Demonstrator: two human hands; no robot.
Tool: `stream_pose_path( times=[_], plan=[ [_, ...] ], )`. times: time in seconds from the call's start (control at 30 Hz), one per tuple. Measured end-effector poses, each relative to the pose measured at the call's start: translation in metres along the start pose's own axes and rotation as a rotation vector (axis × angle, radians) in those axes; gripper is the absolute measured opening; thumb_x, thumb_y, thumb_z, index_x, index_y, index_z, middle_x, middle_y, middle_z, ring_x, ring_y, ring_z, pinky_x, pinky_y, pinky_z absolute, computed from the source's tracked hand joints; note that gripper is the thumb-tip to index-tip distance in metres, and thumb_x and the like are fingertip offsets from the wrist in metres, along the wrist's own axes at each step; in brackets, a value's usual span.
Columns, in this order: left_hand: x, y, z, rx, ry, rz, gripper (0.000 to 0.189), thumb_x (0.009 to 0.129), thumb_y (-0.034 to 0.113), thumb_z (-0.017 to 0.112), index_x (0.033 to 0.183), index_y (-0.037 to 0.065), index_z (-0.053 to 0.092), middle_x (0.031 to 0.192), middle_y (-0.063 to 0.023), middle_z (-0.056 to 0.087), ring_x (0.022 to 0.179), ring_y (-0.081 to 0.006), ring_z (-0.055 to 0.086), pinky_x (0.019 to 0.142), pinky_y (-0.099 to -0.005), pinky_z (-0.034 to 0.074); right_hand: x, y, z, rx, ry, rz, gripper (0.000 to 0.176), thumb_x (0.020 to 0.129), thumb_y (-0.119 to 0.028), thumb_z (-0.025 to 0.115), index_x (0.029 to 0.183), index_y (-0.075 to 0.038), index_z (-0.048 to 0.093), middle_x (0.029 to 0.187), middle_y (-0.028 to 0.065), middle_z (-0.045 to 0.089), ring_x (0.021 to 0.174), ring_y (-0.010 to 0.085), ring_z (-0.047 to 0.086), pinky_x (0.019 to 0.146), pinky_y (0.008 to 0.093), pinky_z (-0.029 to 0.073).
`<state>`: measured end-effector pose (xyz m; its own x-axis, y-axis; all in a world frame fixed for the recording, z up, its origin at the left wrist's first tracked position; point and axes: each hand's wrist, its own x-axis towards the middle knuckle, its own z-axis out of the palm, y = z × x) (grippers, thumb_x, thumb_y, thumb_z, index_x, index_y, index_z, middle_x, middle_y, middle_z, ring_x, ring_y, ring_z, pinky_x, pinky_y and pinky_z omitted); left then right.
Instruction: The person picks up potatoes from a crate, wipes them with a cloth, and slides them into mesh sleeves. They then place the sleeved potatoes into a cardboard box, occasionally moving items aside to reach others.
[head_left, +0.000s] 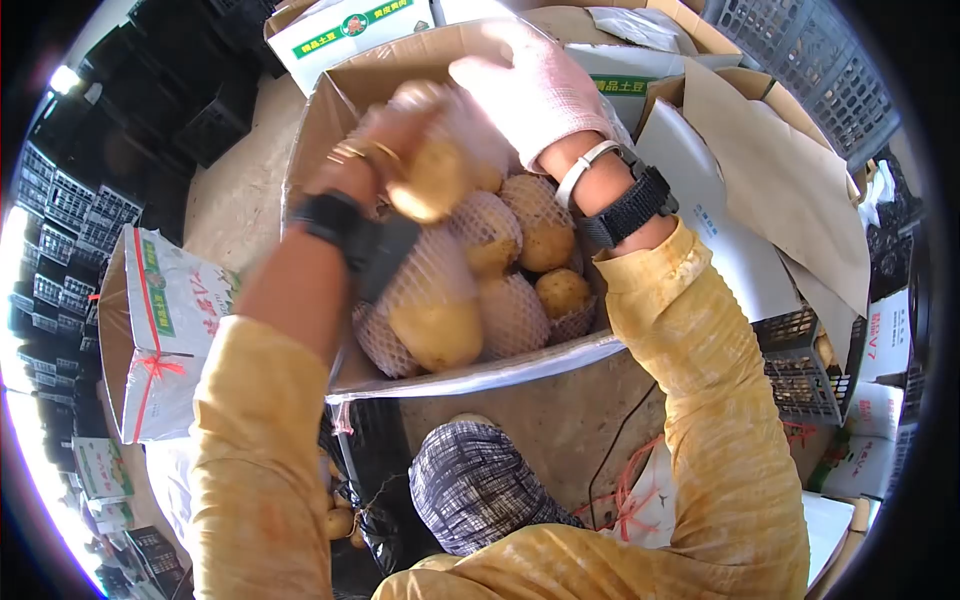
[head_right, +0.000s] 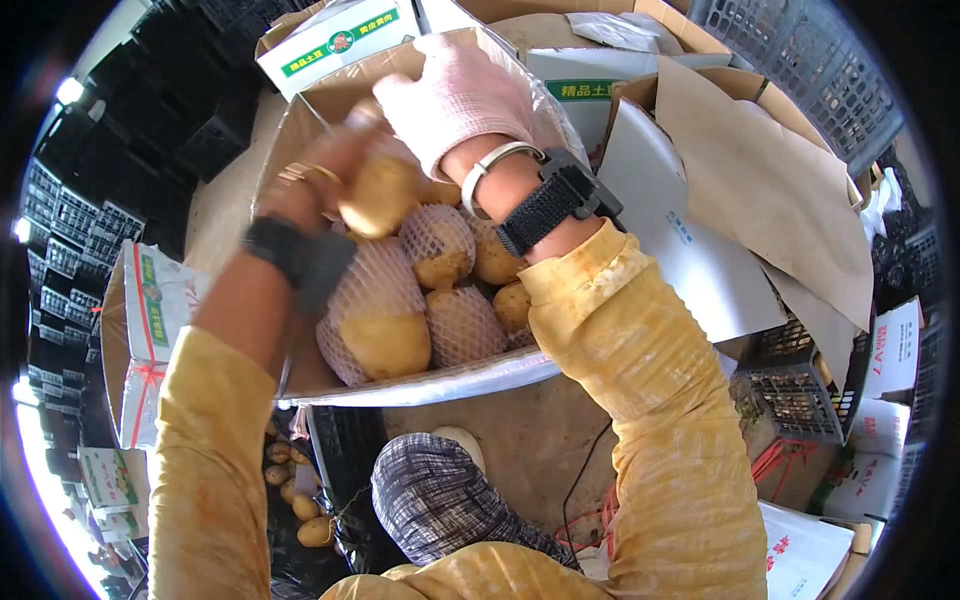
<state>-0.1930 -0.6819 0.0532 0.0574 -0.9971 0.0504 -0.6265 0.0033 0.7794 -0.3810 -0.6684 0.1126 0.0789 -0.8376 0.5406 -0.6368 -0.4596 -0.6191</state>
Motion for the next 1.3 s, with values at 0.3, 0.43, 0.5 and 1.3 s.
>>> stream_pose_path(
  times=[0.3,0.43,0.5,1.3],
  plan=[
    [-0.019,0.016,0.030,0.635,-0.184,0.144,0.060,0.087,0.044,0.057,0.135,0.009,0.047,0.131,-0.0201,0.053,0.121,-0.0284,0.051,0.105,-0.0365,0.037,0.007,0.008,0.000,0.009,-0.175,0.104,0.049,0.076,-0.041,0.062,0.116,-0.013,0.065,0.108,0.0163,0.067,0.101,0.0333,0.063,0.089,0.0417,0.050],
    [-0.021,0.010,0.044,0.414,-0.074,0.201,0.045,0.090,0.030,0.059,0.122,-0.001,0.057,0.117,-0.0197,0.063,0.102,-0.0239,0.064,0.088,-0.0329,0.051,0.006,0.014,0.010,-0.011,-0.346,0.175,0.058,0.078,-0.051,0.061,0.120,-0.010,0.062,0.121,0.0213,0.060,0.110,0.0364,0.058,0.094,0.0423,0.046],
    [-0.008,-0.001,0.068,0.170,-0.023,0.168,0.038,0.091,0.028,0.056,0.117,0.000,0.061,0.111,-0.0182,0.066,0.097,-0.0241,0.067,0.083,-0.0342,0.054,0.006,0.025,0.024,-0.098,-0.446,0.063,0.059,0.081,-0.052,0.057,0.122,-0.009,0.060,0.123,0.0218,0.058,0.113,0.0363,0.056,0.096,0.0418,0.044],
    [-0.050,0.042,0.052,0.675,-0.750,-0.042,0.071,0.069,0.060,0.068,0.115,0.006,0.066,0.116,-0.0182,0.064,0.107,-0.0275,0.061,0.094,-0.0354,0.046,0.017,0.040,0.023,-0.042,-0.624,0.397,0.100,0.055,-0.047,0.084,0.133,0.002,0.046,0.130,0.0202,0.055,0.116,0.0283,0.057,0.098,0.0360,0.045]
  ],
)
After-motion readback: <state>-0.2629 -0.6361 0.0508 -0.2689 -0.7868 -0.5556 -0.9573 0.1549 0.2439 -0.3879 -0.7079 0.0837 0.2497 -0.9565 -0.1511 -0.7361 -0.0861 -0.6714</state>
